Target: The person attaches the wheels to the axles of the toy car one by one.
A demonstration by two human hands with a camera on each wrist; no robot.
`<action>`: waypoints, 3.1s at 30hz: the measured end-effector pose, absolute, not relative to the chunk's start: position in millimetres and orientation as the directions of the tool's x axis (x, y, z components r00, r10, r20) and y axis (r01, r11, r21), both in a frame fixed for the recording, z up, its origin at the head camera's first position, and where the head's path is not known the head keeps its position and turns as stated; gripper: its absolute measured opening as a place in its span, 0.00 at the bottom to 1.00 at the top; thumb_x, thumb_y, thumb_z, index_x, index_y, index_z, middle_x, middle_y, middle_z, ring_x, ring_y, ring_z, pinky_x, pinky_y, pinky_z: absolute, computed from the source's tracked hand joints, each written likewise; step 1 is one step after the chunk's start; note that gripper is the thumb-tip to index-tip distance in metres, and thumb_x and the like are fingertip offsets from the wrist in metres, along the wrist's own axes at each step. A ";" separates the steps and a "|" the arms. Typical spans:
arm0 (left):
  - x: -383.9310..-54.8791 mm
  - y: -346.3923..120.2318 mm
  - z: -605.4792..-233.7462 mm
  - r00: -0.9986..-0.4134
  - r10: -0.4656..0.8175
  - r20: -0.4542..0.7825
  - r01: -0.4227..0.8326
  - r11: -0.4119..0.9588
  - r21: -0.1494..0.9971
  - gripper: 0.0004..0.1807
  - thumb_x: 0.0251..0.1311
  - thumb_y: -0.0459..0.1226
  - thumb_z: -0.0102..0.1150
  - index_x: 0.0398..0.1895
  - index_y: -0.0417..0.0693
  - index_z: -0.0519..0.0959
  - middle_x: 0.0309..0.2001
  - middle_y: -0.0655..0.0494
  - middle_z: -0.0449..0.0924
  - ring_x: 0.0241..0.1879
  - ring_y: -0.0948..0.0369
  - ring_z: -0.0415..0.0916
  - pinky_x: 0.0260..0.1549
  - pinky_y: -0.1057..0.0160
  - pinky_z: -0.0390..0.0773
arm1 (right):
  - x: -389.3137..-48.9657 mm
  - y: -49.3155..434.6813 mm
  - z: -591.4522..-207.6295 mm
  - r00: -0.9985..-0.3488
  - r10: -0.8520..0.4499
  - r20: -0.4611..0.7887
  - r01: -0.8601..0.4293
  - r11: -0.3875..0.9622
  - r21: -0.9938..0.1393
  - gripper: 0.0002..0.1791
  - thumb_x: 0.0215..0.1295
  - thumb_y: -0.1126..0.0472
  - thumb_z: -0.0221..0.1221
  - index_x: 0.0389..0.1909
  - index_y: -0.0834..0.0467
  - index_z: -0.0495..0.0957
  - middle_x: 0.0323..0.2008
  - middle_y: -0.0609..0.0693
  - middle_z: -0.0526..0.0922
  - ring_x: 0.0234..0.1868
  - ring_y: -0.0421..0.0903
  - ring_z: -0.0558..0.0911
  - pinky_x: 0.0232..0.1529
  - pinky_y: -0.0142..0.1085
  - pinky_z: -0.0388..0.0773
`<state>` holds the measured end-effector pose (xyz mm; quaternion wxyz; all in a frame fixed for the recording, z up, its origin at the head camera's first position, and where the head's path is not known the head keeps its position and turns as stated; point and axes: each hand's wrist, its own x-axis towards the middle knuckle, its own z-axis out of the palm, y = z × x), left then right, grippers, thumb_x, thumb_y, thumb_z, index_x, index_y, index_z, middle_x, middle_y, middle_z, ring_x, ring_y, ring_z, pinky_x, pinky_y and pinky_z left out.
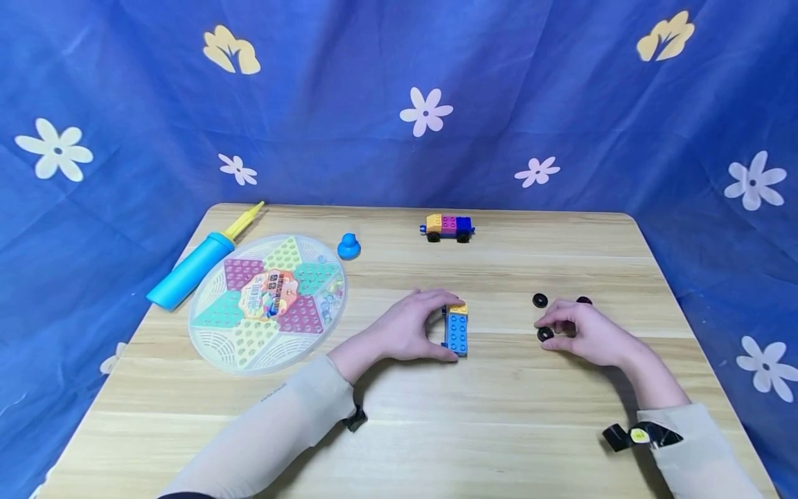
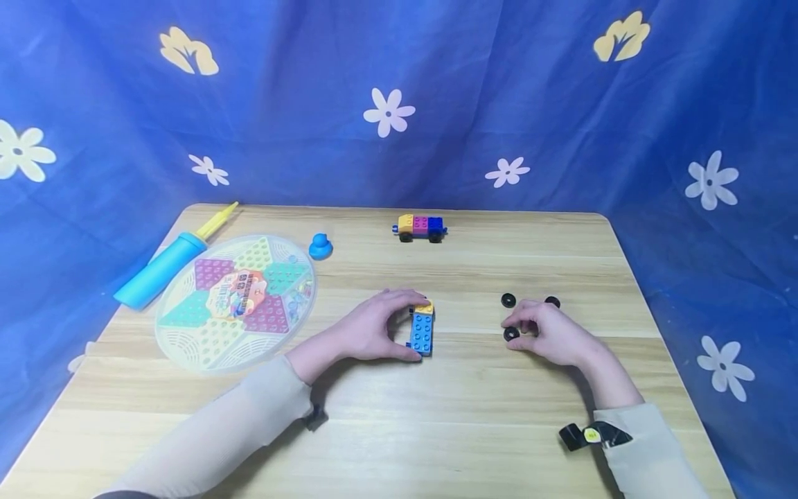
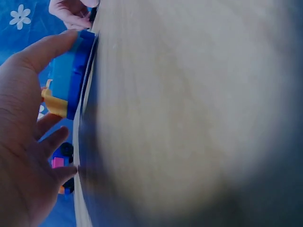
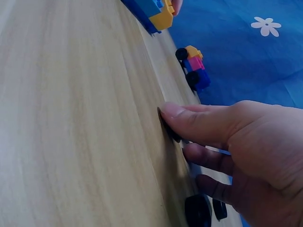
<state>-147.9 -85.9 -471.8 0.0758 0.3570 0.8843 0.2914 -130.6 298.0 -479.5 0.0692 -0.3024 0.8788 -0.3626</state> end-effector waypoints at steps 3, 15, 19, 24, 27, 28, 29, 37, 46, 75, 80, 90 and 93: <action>-147.9 -86.9 -470.5 -0.733 0.672 0.104 0.581 0.540 0.608 0.51 0.48 0.62 0.82 0.76 0.61 0.71 0.75 0.62 0.69 0.74 0.62 0.65 0.74 0.53 0.63 | -130.8 297.3 -479.2 -0.807 -0.583 0.096 -0.485 0.561 -0.671 0.16 0.63 0.69 0.74 0.52 0.60 0.87 0.45 0.46 0.84 0.40 0.41 0.80 0.40 0.32 0.79; -151.1 -84.0 -459.2 -0.747 0.602 0.284 0.451 0.144 0.881 0.54 0.42 0.24 0.83 0.77 0.56 0.71 0.76 0.52 0.57 0.64 0.53 0.72 0.45 0.57 0.88 | -131.4 291.0 -463.3 -0.824 -0.553 0.123 -0.475 0.556 -0.682 0.16 0.72 0.67 0.67 0.58 0.61 0.84 0.46 0.44 0.80 0.41 0.41 0.79 0.42 0.31 0.78; -151.1 -83.8 -456.3 -0.755 0.585 0.297 0.421 0.085 0.903 0.55 0.39 0.19 0.81 0.76 0.57 0.72 0.76 0.50 0.55 0.63 0.53 0.73 0.44 0.57 0.89 | -130.9 282.8 -455.6 -0.816 -0.553 0.167 -0.484 0.497 -0.720 0.15 0.71 0.68 0.68 0.57 0.62 0.84 0.44 0.45 0.81 0.40 0.42 0.81 0.40 0.31 0.80; -152.5 -84.0 -455.5 -0.763 0.557 0.329 0.433 0.062 0.899 0.53 0.38 0.18 0.81 0.72 0.55 0.74 0.74 0.51 0.56 0.64 0.54 0.72 0.45 0.57 0.88 | -130.3 267.8 -443.8 -0.809 -0.531 0.251 -0.502 0.402 -0.766 0.17 0.68 0.73 0.68 0.56 0.60 0.84 0.48 0.49 0.84 0.42 0.44 0.84 0.41 0.31 0.82; -153.1 -82.7 -455.0 -0.766 0.536 0.355 0.439 0.032 0.898 0.50 0.39 0.20 0.84 0.69 0.53 0.74 0.73 0.52 0.58 0.64 0.53 0.73 0.45 0.55 0.88 | -129.5 257.7 -436.5 -0.815 -0.507 0.280 -0.499 0.370 -0.784 0.19 0.67 0.74 0.69 0.56 0.57 0.85 0.49 0.51 0.85 0.43 0.44 0.85 0.42 0.30 0.83; -153.1 -82.3 -454.5 -0.768 0.529 0.362 0.440 0.024 0.898 0.49 0.39 0.21 0.85 0.69 0.52 0.74 0.73 0.52 0.59 0.64 0.52 0.73 0.45 0.55 0.88 | -129.4 254.3 -434.4 -0.817 -0.501 0.285 -0.498 0.363 -0.788 0.20 0.66 0.75 0.69 0.57 0.57 0.85 0.50 0.51 0.85 0.43 0.44 0.85 0.42 0.30 0.83; -153.0 -81.9 -454.0 -0.768 0.524 0.367 0.441 0.018 0.897 0.49 0.39 0.22 0.86 0.68 0.52 0.74 0.73 0.52 0.59 0.64 0.52 0.73 0.45 0.55 0.88 | -129.3 251.2 -432.6 -0.818 -0.497 0.290 -0.498 0.359 -0.789 0.20 0.66 0.75 0.69 0.57 0.57 0.85 0.50 0.51 0.85 0.44 0.45 0.85 0.42 0.30 0.83; -149.9 -81.5 -447.5 -0.772 0.526 0.358 0.440 0.035 0.897 0.53 0.42 0.19 0.84 0.75 0.53 0.73 0.75 0.61 0.61 0.64 0.52 0.75 0.50 0.56 0.87 | -130.1 229.7 -423.7 -0.805 -0.512 0.301 -0.503 0.319 -0.803 0.20 0.68 0.75 0.68 0.58 0.59 0.85 0.52 0.54 0.85 0.46 0.46 0.86 0.48 0.31 0.84; -147.9 -84.7 -438.3 -0.769 0.485 0.417 0.488 0.023 0.873 0.48 0.41 0.23 0.86 0.70 0.54 0.78 0.75 0.63 0.65 0.62 0.53 0.78 0.40 0.56 0.90 | -131.9 211.5 -422.3 -0.816 -0.497 0.296 -0.456 0.238 -0.858 0.20 0.67 0.76 0.67 0.59 0.63 0.84 0.53 0.54 0.86 0.48 0.48 0.88 0.51 0.35 0.85; -139.5 -80.0 -412.2 -0.744 0.469 0.475 0.426 -0.214 0.879 0.45 0.39 0.14 0.80 0.67 0.35 0.78 0.79 0.55 0.63 0.68 0.49 0.75 0.44 0.48 0.88 | -129.4 180.3 -419.3 -0.807 -0.445 0.389 -0.433 -0.003 -0.901 0.20 0.53 0.85 0.70 0.49 0.75 0.85 0.45 0.63 0.88 0.42 0.49 0.89 0.45 0.40 0.88; -138.2 -79.9 -409.9 -0.744 0.476 0.469 0.416 -0.220 0.882 0.44 0.39 0.13 0.80 0.67 0.34 0.78 0.80 0.51 0.63 0.68 0.48 0.75 0.46 0.48 0.88 | -128.7 175.9 -418.1 -0.797 -0.418 0.437 -0.490 0.023 -0.871 0.18 0.51 0.85 0.72 0.45 0.73 0.87 0.40 0.61 0.88 0.38 0.47 0.88 0.38 0.34 0.87; -135.5 -77.8 -406.8 -0.781 0.454 0.429 0.351 -0.249 0.903 0.45 0.40 0.12 0.79 0.67 0.34 0.77 0.80 0.48 0.61 0.68 0.46 0.75 0.49 0.47 0.87 | -126.0 171.8 -422.3 -0.878 -0.345 0.332 -0.319 -0.095 -0.943 0.14 0.56 0.88 0.66 0.45 0.83 0.80 0.39 0.58 0.91 0.34 0.49 0.92 0.39 0.44 0.89; -136.1 -77.6 -407.5 -0.782 0.450 0.431 0.349 -0.257 0.901 0.44 0.40 0.12 0.79 0.67 0.34 0.77 0.80 0.46 0.61 0.67 0.45 0.77 0.49 0.47 0.86 | -125.3 170.2 -421.0 -0.882 -0.334 0.331 -0.324 -0.079 -0.943 0.14 0.56 0.89 0.65 0.44 0.83 0.81 0.38 0.60 0.90 0.34 0.49 0.92 0.38 0.43 0.89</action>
